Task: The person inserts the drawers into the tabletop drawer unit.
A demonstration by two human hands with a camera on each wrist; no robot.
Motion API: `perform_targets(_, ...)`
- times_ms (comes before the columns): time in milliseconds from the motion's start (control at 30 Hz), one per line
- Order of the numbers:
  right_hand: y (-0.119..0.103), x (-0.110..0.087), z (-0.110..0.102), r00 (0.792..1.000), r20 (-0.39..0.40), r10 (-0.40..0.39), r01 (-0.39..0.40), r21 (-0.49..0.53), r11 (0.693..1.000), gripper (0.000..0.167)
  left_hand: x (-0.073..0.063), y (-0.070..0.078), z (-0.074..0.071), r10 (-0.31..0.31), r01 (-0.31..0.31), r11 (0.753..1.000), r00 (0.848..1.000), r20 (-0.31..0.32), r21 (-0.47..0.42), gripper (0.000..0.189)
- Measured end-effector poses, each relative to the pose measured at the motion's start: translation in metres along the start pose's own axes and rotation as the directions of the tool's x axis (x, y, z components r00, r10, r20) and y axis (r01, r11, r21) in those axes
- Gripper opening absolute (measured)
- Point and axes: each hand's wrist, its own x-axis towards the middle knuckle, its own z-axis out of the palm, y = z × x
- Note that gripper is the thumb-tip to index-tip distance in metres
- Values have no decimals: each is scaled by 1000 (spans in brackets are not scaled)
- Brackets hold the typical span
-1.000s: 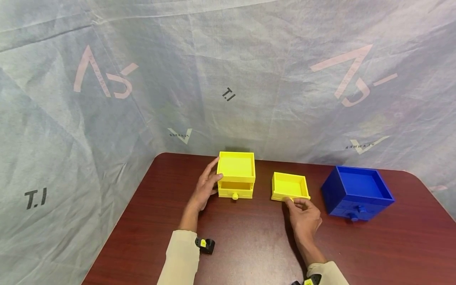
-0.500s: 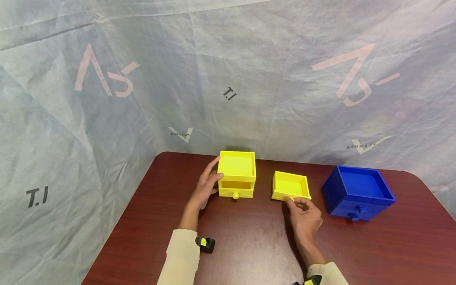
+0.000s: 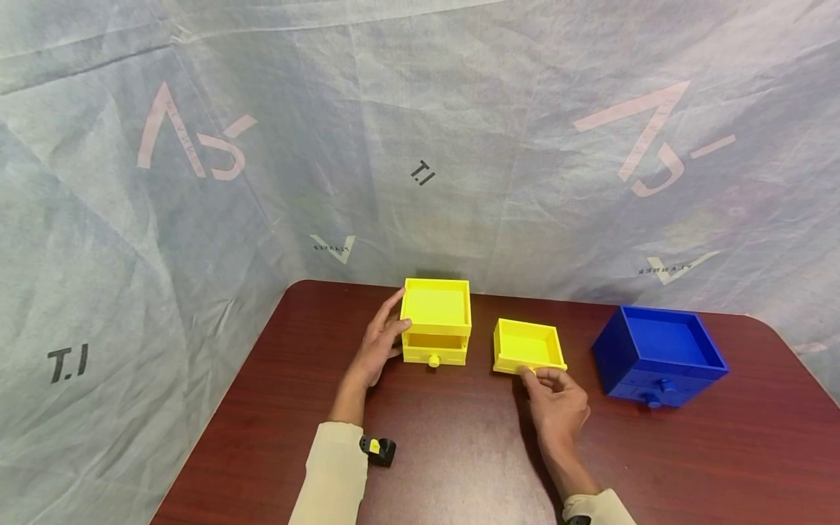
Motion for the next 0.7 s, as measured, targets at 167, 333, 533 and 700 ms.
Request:
perform_targets(167, 1, -3, 1, 1000, 21, -7, 7, 10, 1000, 27, -1, 1, 0, 1, -1, 1000, 1000, -1, 2, 60)
perform_targets(333, 0, -8, 2, 999, 35, 4, -4, 6, 1000, 26, -2, 0, 0, 6, -6, 1000, 1000, 6, -3, 59)
perform_targets(533, 0, -11, 3, 999, 39, 5, -6, 22, 1000, 23, -2, -1, -1, 7, -7, 1000, 1000, 13, 1, 60)
perform_targets(700, -1, -13, 4, 999, 29, -25, 24, 35, 999, 24, 0, -1, -1, 9, -9, 1000, 1000, 19, 1, 59)
